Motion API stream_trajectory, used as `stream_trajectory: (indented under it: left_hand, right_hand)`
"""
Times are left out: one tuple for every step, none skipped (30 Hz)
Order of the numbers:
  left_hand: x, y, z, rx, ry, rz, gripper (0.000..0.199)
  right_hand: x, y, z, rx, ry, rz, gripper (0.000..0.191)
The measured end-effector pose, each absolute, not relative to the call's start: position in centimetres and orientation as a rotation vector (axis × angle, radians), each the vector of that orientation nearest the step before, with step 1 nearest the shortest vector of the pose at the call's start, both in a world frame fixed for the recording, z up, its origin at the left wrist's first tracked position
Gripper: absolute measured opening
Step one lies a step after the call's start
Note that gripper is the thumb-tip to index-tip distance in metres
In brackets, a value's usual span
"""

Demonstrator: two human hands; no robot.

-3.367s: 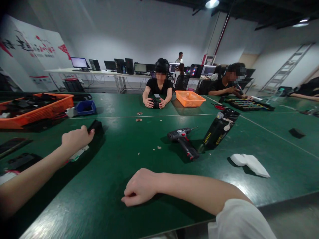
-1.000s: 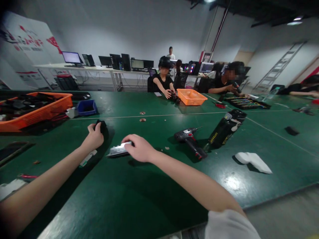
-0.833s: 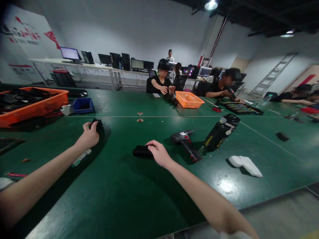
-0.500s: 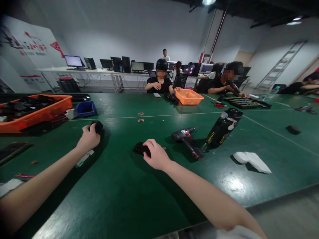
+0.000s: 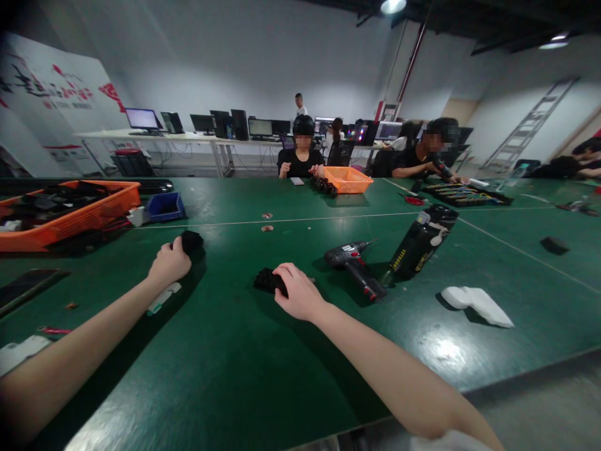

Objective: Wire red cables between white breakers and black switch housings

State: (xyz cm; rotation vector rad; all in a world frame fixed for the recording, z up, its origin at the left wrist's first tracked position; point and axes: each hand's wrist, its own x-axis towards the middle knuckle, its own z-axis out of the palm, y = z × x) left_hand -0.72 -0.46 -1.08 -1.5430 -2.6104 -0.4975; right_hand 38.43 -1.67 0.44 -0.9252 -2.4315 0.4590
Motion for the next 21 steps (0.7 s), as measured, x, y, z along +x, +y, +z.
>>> stream_trajectory:
  left_hand:
    - [-0.71, -0.48, -1.07, -1.552, -2.611, -0.496, 0.064]
    - [-0.70, -0.49, -1.06, -1.558, -2.613, -0.495, 0.064]
    - [-0.70, -0.50, -1.06, -1.562, -2.617, -0.493, 0.064]
    - [-0.71, -0.50, -1.06, -1.566, -2.622, -0.491, 0.064]
    - [-0.73, -0.48, -1.07, -1.570, -2.628, -0.487, 0.063]
    - [-0.77, -0.47, -1.09, -1.575, -2.632, -0.483, 0.063]
    - [-0.81, -0.44, -1.11, -1.580, -2.635, -0.479, 0.063]
    - [-0.86, -0.42, -1.15, -1.582, -2.637, -0.476, 0.063]
    - [-0.90, -0.39, -1.19, -1.583, -2.638, -0.474, 0.063]
    - [-0.93, -0.36, -1.24, -1.584, -2.637, -0.471, 0.063]
    - [-0.95, -0.34, -1.30, -1.586, -2.635, -0.467, 0.064]
    - [-0.96, -0.33, -1.37, -1.590, -2.631, -0.463, 0.065]
    - [-0.96, -0.32, -1.43, -1.596, -2.625, -0.457, 0.066]
    - [-0.95, -0.31, -1.50, -1.602, -2.620, -0.448, 0.067]
    - [-0.94, -0.31, -1.56, -1.606, -2.615, -0.437, 0.068]
    - [-0.93, -0.31, -1.61, -1.608, -2.610, -0.425, 0.068]
    - [-0.92, -0.30, -1.66, -1.609, -2.606, -0.412, 0.067]
    - [-0.91, -0.29, -1.70, -1.609, -2.603, -0.397, 0.067]
    - [-0.91, -0.27, -1.74, -1.611, -2.599, -0.382, 0.067]
    - [-0.92, -0.25, -1.77, -1.616, -2.593, -0.366, 0.067]
    - [-0.93, -0.21, -1.81, -1.621, -2.585, -0.351, 0.068]
  right_hand:
    - [38.43, -1.68, 0.44, -0.925, -2.430, 0.458, 0.038]
    - [38.42, -1.69, 0.44, -0.925, -2.428, 0.458, 0.038]
    - [38.42, -1.69, 0.44, -0.924, -2.428, 0.458, 0.038]
    - [38.42, -1.69, 0.45, -0.925, -2.429, 0.459, 0.038]
    - [38.42, -1.68, 0.46, -0.926, -2.433, 0.460, 0.037]
    - [38.42, -1.66, 0.46, -0.927, -2.436, 0.459, 0.037]
    - [38.41, -1.65, 0.46, -0.928, -2.440, 0.458, 0.037]
    - [38.41, -1.63, 0.44, -0.928, -2.441, 0.456, 0.037]
    - [38.40, -1.62, 0.42, -0.927, -2.443, 0.455, 0.037]
    - [38.40, -1.61, 0.38, -0.926, -2.444, 0.456, 0.037]
    - [38.39, -1.60, 0.35, -0.925, -2.444, 0.459, 0.037]
    - [38.38, -1.59, 0.31, -0.922, -2.445, 0.462, 0.037]
    - [38.38, -1.57, 0.28, -0.919, -2.445, 0.463, 0.038]
    - [38.38, -1.56, 0.26, -0.916, -2.446, 0.465, 0.038]
    - [38.38, -1.54, 0.26, -0.913, -2.448, 0.466, 0.038]
    - [38.38, -1.52, 0.27, -0.908, -2.449, 0.466, 0.038]
    - [38.39, -1.50, 0.29, -0.903, -2.453, 0.464, 0.038]
    - [38.40, -1.48, 0.33, -0.896, -2.460, 0.456, 0.037]
    - [38.40, -1.45, 0.37, -0.890, -2.469, 0.446, 0.037]
    - [38.41, -1.43, 0.41, -0.884, -2.480, 0.436, 0.038]
    - [38.41, -1.41, 0.45, -0.880, -2.492, 0.427, 0.038]
